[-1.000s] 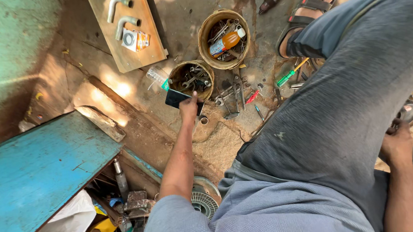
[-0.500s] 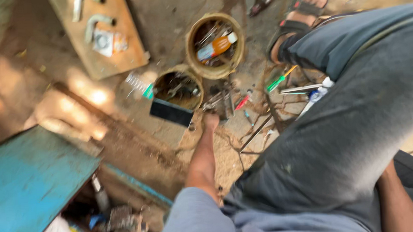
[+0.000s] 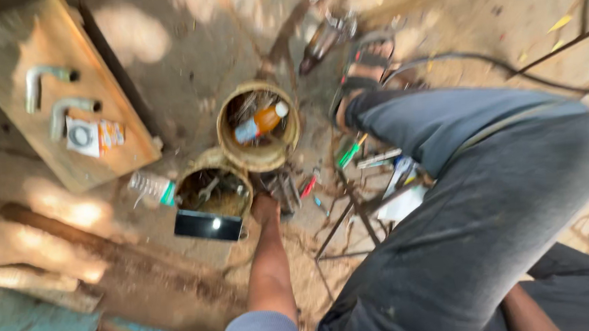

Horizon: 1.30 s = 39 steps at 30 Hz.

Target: The person repairs a motor by using a hammer and a screwdriver to disassemble parts of the housing, handling various small components and wires by hand on a workshop floor.

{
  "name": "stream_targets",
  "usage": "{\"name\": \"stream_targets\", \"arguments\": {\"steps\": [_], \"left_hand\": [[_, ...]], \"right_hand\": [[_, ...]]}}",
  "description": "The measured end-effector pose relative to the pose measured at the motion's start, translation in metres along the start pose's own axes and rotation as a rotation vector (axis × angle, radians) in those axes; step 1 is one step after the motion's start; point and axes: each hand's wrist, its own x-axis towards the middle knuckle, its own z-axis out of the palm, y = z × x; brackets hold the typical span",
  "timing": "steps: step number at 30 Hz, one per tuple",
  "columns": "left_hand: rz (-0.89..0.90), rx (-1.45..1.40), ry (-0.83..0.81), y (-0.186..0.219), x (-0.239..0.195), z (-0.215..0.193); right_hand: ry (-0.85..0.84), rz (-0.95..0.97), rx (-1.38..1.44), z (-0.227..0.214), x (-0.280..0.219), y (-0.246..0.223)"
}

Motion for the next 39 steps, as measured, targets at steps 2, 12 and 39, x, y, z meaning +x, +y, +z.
{"name": "stream_targets", "arguments": {"steps": [2,12,39], "left_hand": [[0.067,-0.026,0.016,0.004,-0.004,-0.005],[0.568,-0.431,0.161,0.004,-0.156,-0.142],[0.565,-1.368,-1.379,0.382,-0.325,-0.203]], "right_hand": [[0.030,-0.003,0.031,0.005,0.000,-0.006],[0.791,-0.245,0.327,-0.118,-0.058,-0.121],[0.842,-0.222,1.204,-0.139,-0.178,-0.086]]}}
